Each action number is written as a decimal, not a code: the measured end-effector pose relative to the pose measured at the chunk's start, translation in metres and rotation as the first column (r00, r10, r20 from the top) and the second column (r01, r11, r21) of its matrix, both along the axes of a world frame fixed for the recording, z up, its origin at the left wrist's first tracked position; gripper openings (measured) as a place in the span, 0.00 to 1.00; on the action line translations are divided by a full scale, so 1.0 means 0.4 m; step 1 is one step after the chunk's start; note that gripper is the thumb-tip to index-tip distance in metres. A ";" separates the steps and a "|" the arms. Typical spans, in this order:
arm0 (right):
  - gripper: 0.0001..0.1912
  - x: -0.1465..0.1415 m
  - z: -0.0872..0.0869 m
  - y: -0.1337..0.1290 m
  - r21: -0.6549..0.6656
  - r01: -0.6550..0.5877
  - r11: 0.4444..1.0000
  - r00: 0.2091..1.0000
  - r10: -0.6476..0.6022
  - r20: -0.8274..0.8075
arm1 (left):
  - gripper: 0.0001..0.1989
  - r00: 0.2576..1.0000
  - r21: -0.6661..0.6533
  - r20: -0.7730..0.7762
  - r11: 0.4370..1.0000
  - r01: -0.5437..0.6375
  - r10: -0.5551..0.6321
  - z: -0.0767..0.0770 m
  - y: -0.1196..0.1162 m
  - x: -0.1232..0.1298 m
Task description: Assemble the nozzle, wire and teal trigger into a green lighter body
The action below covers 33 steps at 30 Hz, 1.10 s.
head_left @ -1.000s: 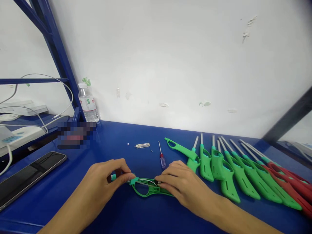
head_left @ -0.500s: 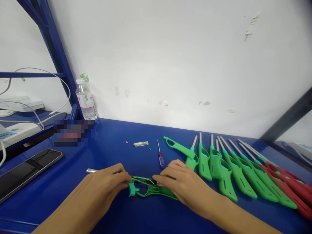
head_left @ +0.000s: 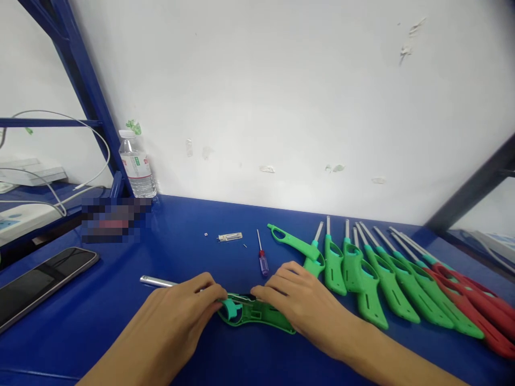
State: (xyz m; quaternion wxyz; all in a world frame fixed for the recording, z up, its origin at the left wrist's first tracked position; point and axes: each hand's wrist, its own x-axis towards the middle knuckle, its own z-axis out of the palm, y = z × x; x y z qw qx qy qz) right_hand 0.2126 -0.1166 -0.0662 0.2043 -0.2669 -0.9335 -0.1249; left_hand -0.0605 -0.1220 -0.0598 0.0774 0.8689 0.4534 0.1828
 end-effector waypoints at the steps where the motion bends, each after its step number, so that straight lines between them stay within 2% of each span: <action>1: 0.14 0.001 -0.002 0.001 -0.017 0.004 1.000 1.000 -0.004 -0.015 | 0.17 1.000 0.005 -0.002 1.000 -0.001 0.001 -0.001 0.000 0.001; 11: 0.15 -0.005 -0.007 0.009 -0.161 -0.014 0.987 0.992 -0.006 -0.124 | 0.19 1.000 0.049 -0.022 0.999 0.005 -0.004 -0.016 0.003 0.007; 16: 0.07 -0.005 -0.001 0.003 -0.231 0.009 0.973 0.993 -0.036 -0.114 | 0.21 0.999 0.062 -0.044 0.998 0.029 -0.026 -0.026 0.006 0.004; 18: 0.07 -0.004 -0.001 0.001 -0.258 0.020 0.966 0.993 -0.049 -0.107 | 0.22 0.998 0.068 -0.052 0.997 0.034 -0.031 -0.027 0.007 0.003; 27: 0.06 -0.001 -0.011 0.000 -0.302 0.077 0.950 0.970 -0.142 -0.199 | 0.21 0.996 0.080 -0.082 0.996 0.025 -0.018 -0.009 -0.002 0.007; 33: 0.07 -0.001 -0.006 -0.002 -0.319 0.072 0.945 0.966 -0.146 -0.214 | 0.19 0.997 0.103 -0.079 0.995 -0.005 0.013 0.000 -0.002 0.005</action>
